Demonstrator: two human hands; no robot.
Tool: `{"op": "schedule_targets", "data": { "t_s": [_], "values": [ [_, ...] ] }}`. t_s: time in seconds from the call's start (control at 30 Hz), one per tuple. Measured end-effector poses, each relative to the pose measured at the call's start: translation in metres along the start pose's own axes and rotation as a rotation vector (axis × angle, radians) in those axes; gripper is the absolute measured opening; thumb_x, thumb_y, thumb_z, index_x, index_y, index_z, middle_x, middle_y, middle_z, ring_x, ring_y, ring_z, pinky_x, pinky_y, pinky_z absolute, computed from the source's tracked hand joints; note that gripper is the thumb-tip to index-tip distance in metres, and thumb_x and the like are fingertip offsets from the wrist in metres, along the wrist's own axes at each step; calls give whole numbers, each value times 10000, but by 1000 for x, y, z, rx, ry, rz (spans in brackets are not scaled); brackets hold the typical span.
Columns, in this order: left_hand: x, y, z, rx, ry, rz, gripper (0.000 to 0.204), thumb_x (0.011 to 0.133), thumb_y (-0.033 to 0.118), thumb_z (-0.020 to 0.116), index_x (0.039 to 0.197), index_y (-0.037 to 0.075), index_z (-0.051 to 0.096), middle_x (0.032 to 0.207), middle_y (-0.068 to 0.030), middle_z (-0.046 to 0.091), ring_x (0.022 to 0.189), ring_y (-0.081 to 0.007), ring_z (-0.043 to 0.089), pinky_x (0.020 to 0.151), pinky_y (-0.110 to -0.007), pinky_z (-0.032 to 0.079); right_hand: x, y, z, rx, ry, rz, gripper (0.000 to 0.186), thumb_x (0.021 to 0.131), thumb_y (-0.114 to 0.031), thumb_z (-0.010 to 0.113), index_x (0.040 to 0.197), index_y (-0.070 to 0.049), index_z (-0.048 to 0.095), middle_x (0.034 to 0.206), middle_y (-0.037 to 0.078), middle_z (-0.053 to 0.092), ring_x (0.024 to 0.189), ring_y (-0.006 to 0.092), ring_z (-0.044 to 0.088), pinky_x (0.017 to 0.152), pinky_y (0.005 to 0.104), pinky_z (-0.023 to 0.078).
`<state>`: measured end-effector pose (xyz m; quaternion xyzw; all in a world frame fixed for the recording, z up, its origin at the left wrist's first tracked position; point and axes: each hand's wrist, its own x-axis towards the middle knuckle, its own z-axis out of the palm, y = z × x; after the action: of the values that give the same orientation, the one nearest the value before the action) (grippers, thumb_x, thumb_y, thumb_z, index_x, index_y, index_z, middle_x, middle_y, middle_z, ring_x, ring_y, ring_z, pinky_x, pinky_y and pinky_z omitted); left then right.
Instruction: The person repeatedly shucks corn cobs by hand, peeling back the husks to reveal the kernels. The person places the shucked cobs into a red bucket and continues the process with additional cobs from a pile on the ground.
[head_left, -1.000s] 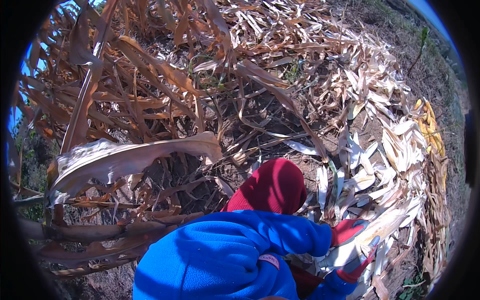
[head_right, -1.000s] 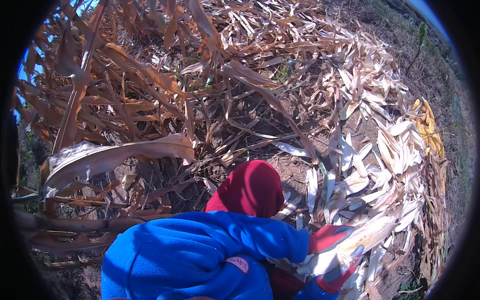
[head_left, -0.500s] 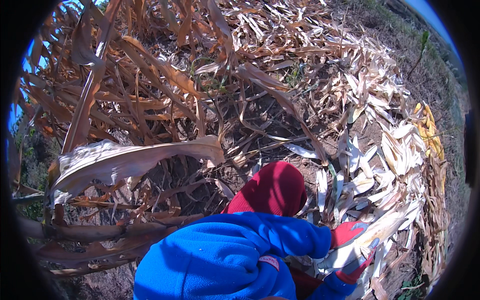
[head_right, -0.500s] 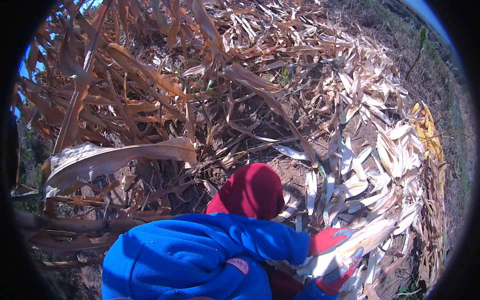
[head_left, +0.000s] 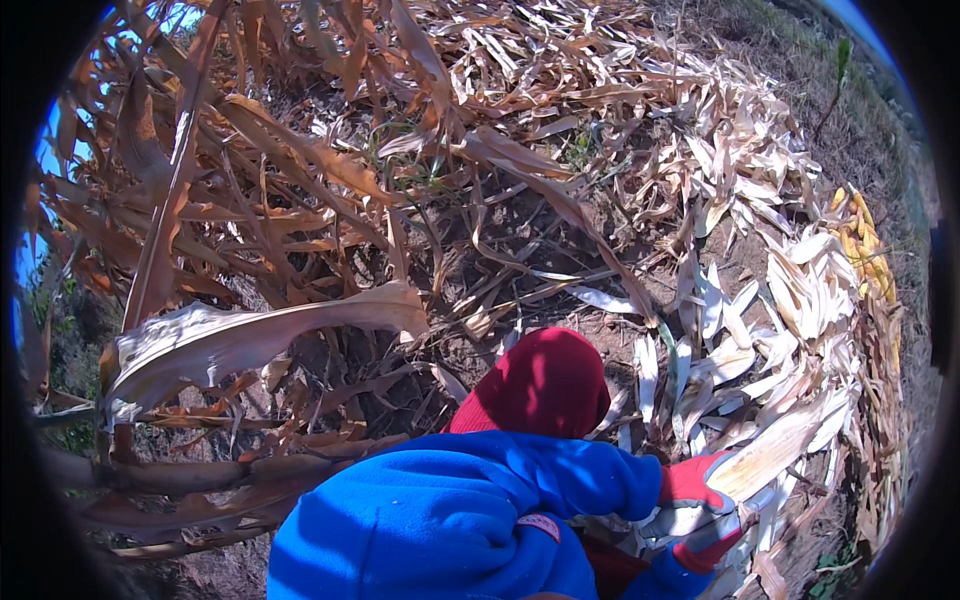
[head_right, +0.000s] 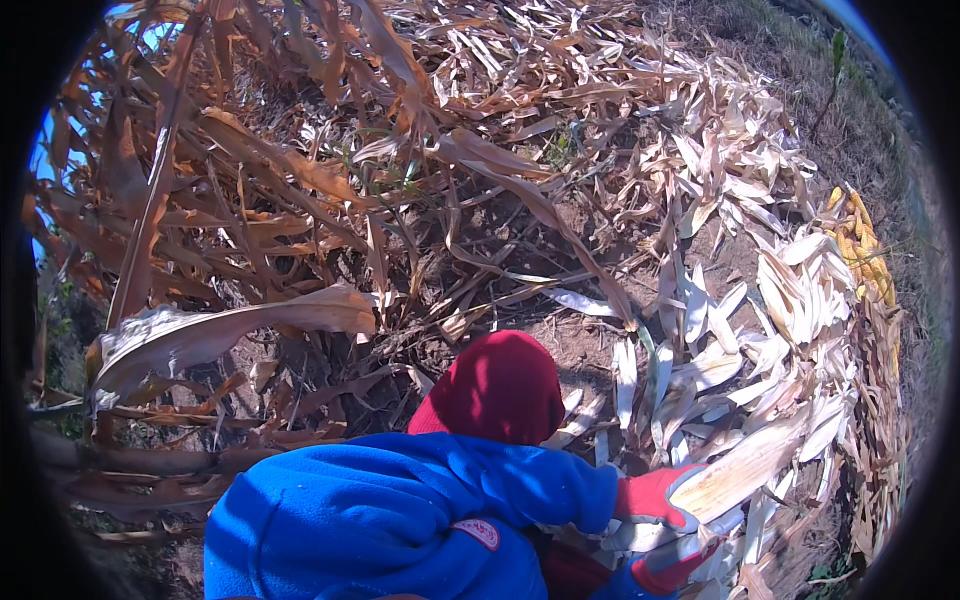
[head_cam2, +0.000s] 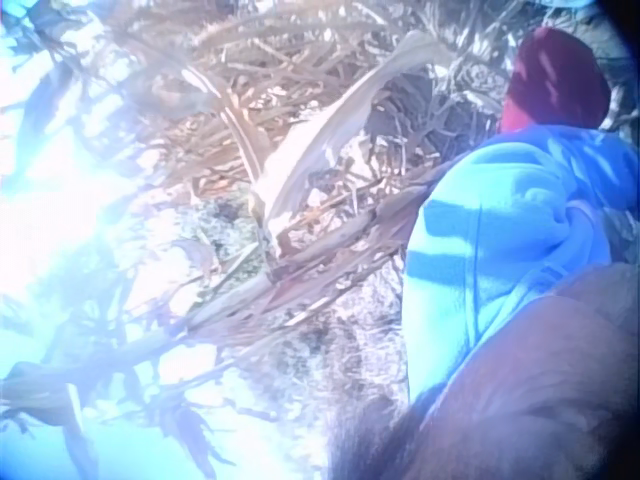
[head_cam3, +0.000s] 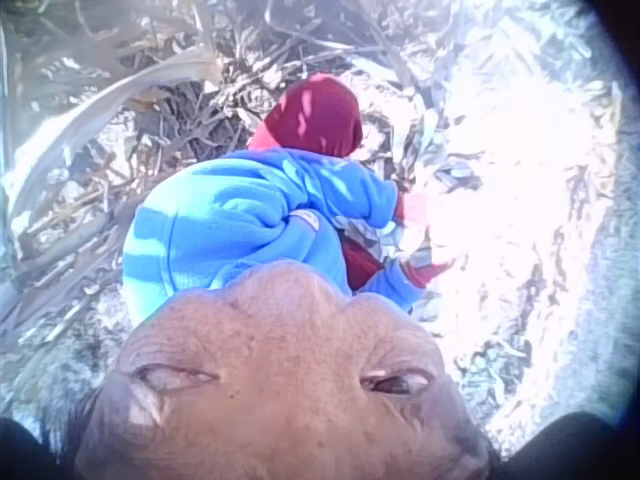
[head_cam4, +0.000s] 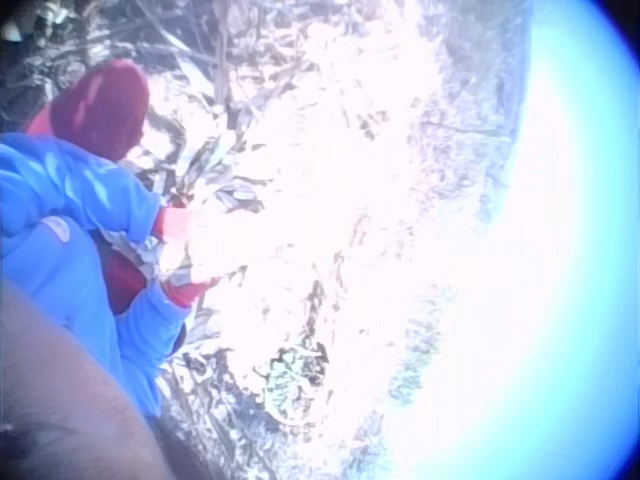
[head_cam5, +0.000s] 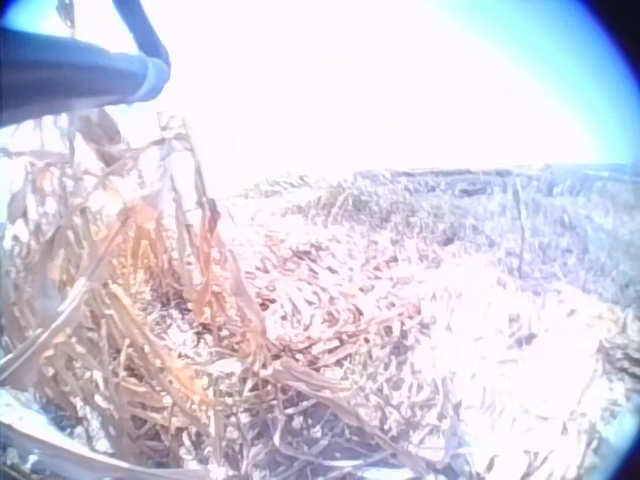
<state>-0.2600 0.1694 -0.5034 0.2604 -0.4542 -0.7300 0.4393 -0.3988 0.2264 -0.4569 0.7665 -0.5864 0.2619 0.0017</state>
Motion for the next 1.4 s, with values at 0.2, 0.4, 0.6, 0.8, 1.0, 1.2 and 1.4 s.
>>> {"op": "schedule_targets", "data": {
  "t_s": [0.2, 0.4, 0.6, 0.8, 1.0, 1.2, 1.4],
  "values": [
    [0, -4, -2, -59, -5, -56, 982, 665, 258, 809, 1439, 25, 250, 1353, -137, 471, 1257, -202, 435, 1048, -354, 337, -5, 5, 8, 159, 42, 120, 505, 899, -388, 568, 1130, 59, 529, 1003, 238, 616, 995, 401, 571, 874, 478, 447],
    [1, 10, -3, -48, -20, -55, 967, 691, 286, 801, 1441, 28, 247, 1356, -130, 468, 1252, -201, 436, 1044, -355, 340, -8, 9, 12, 290, 31, 209, 472, 909, -353, 556, 1156, 46, 512, 1026, 223, 610, 996, 371, 576, 871, 453, 457],
    [-2, 17, -2, -6, 4, -80, 930, 731, 307, 781, 1441, 29, 249, 1346, -142, 476, 1248, -205, 438, 1048, -357, 334, -8, 9, 16, 422, 22, 265, 442, 920, -319, 544, 1182, 33, 495, 1050, 208, 604, 996, 341, 581, 869, 428, 466],
    [-10, 42, -1, 61, 26, -132, 739, 894, 433, 571, 1428, 15, 275, 1346, -162, 474, 1253, -232, 442, 1045, -347, 338, -8, 5, 20, 555, 25, 328, 416, 931, -284, 532, 1208, 20, 477, 1073, 193, 599, 997, 311, 586, 866, 404, 476],
    [2, 18, -7, 163, 73, -97, 537, 1015, 390, 285, 1292, -39, 449, 1275, -185, 525, 1196, -258, 490, 1034, -339, 360, 9, -2, 22, 741, 95, 456, 394, 941, -250, 520, 1235, 7, 460, 1097, 178, 593, 997, 281, 591, 863, 379, 485],
    [5, -9, -1, -792, -10, -164, 499, 1034, 351, 228, 1377, 18, 369, 1345, -108, 486, 1228, -213, 463, 1044, -339, 348, 25, -15, 17, 1168, 208, 558, 379, 952, -215, 507, 1261, -6, 443, 1120, 163, 588, 998, 251, 596, 860, 354, 495],
    [-12, 64, 17, -225, -113, -179, 454, 938, 313, 521, 1298, 42, 466, 1174, -50, 550, 1075, -120, 510, 942, -294, 391, 28, -19, 7, 1398, 293, 612, 369, 963, -181, 495, 1287, -19, 426, 1144, 149, 582, 999, 220, 602, 857, 330, 504]
  ]
}}
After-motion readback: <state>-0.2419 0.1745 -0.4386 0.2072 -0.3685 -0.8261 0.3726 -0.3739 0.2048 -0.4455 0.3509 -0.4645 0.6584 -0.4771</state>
